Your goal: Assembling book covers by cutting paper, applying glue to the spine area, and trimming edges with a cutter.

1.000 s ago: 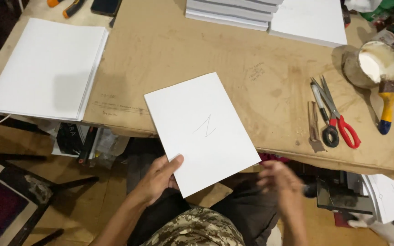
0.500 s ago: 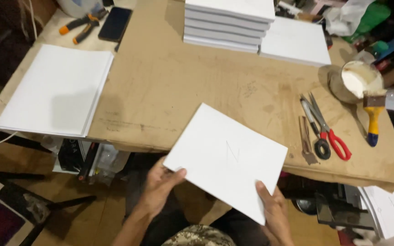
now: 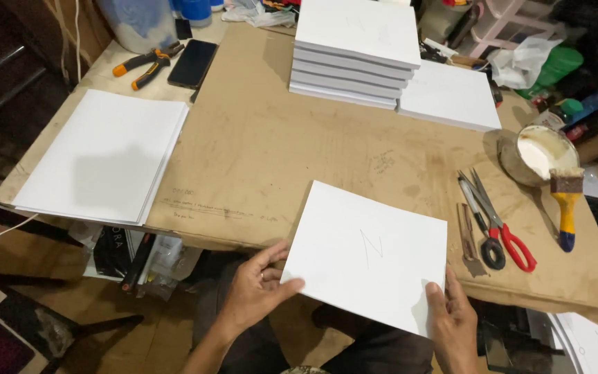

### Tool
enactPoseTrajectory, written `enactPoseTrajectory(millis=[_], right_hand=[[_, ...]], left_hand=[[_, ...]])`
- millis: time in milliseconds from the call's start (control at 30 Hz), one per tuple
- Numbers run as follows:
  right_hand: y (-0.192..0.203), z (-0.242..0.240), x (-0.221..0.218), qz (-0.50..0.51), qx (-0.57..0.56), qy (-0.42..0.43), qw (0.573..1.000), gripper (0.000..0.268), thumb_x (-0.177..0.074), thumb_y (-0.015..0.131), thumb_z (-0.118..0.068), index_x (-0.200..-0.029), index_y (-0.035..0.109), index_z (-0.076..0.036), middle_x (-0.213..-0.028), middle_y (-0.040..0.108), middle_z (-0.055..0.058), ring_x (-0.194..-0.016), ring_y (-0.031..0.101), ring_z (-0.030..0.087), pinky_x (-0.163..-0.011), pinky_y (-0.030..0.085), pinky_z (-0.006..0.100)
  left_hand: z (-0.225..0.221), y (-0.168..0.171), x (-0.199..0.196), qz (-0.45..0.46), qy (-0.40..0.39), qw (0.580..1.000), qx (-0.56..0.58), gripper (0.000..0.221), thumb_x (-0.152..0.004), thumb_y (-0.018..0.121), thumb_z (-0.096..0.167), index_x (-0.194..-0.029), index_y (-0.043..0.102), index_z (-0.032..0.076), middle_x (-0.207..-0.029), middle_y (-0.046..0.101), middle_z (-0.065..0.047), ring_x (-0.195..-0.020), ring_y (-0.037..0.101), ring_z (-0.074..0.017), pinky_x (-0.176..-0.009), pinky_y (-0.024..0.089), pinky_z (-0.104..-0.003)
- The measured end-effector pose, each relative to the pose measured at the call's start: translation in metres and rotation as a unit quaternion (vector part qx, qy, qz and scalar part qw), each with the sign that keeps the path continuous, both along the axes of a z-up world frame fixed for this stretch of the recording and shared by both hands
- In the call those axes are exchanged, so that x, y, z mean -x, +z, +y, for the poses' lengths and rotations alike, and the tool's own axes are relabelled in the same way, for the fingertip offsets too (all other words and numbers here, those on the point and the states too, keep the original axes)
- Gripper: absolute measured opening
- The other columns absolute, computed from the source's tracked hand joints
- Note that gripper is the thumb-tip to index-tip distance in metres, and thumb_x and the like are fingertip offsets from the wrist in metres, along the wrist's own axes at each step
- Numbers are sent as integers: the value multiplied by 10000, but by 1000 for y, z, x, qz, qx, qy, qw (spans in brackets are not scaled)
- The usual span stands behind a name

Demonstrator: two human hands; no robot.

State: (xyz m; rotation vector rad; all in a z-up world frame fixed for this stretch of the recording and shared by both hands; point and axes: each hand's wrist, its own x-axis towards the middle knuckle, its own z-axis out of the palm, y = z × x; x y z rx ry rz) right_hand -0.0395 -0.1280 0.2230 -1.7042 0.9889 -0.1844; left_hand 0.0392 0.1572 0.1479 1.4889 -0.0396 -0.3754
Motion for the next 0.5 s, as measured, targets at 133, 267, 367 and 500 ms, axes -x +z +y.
enactPoseTrajectory(millis=[133,267,367,500], right_hand=[[-8,-2,-10,-63,26,27,997,701,-932,545,-266,-1584,384,-63,-1565,506,129,-1385,520,240,-1105,429,363],[2,-3,-34,-103,22,47,993,703,-900,548,-260,-1566,418,-78,-1547,541,116,-1399,520,222,-1138,422,364],[31,-3,-70,-107,30,81,990,755,-898,517,-274,-1614,335,-120,-1537,525,153,-1295,562,297,-1037,500,450],[65,-25,-144,-245,217,191,925,490,-1022,454,-244,-1458,472,-20,-1243,621,191,-966,650,301,-707,593,407]], left_hand=[[-4,40,-26,71,-1,995,-75,788,-820,679,470,-1534,508,186,-1466,664,-59,-1210,738,-172,-920,613,-321],[-11,49,-49,55,-42,984,-162,711,-887,630,345,-1576,458,302,-1297,722,30,-856,758,-109,-718,556,-267],[-14,41,-77,-13,25,992,-122,697,-864,695,254,-1535,506,227,-1285,731,-22,-983,770,-118,-797,595,-256],[-20,94,-142,-228,90,964,-101,664,-913,675,306,-1497,482,53,-1469,605,-107,-1322,615,-175,-1090,502,-292]])
